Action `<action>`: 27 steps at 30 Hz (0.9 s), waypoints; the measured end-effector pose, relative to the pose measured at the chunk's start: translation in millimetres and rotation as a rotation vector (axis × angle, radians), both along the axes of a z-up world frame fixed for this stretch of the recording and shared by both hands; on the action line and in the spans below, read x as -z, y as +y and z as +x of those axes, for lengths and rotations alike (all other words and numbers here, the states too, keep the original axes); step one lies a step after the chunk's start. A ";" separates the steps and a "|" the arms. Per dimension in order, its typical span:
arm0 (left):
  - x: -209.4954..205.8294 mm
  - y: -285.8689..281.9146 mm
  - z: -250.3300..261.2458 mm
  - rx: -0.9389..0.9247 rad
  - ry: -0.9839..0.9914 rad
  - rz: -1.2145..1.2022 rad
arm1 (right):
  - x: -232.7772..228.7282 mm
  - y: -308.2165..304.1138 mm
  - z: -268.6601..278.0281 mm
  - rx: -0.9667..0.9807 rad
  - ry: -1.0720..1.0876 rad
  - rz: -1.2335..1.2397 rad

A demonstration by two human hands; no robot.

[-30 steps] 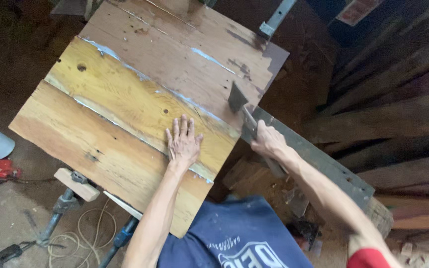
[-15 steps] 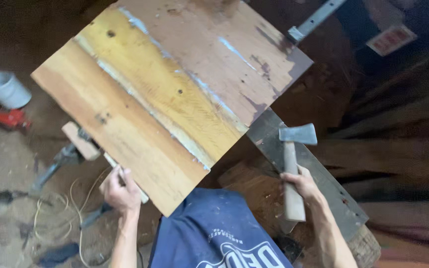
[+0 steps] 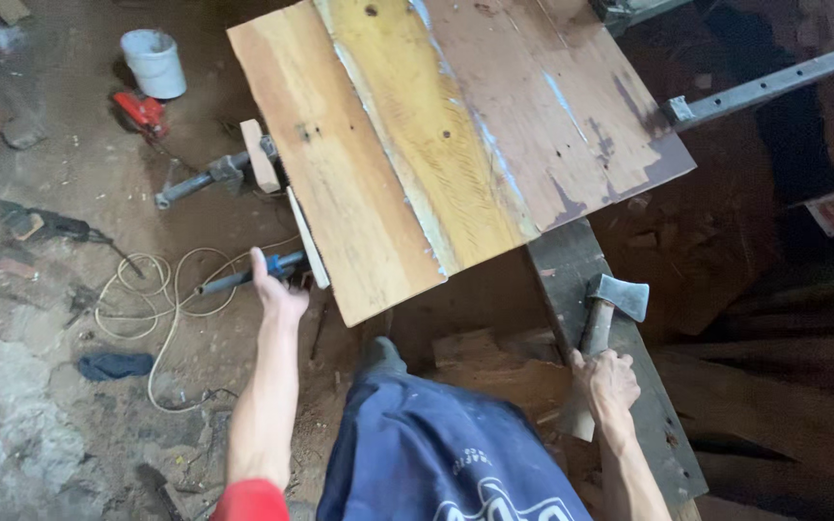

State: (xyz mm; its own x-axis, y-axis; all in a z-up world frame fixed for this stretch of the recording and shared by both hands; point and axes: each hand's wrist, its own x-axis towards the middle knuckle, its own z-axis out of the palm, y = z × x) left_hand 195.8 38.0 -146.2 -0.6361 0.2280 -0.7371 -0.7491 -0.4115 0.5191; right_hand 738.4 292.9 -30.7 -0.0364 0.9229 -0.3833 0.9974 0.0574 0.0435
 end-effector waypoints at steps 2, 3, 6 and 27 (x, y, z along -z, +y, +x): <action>5.4 7.7 -12.4 -0.066 0.020 0.080 | 9.2 -0.7 -2.6 0.008 0.042 0.078; 8.2 14.0 -14.6 -0.089 0.045 0.080 | 13.6 -3.0 -0.7 0.012 0.067 0.095; 12.0 21.3 -12.2 -0.110 0.066 0.050 | 25.9 -10.9 7.9 0.035 0.123 0.154; 40.3 0.3 -16.1 0.027 0.015 -0.014 | 54.6 -54.0 1.8 0.211 0.138 0.276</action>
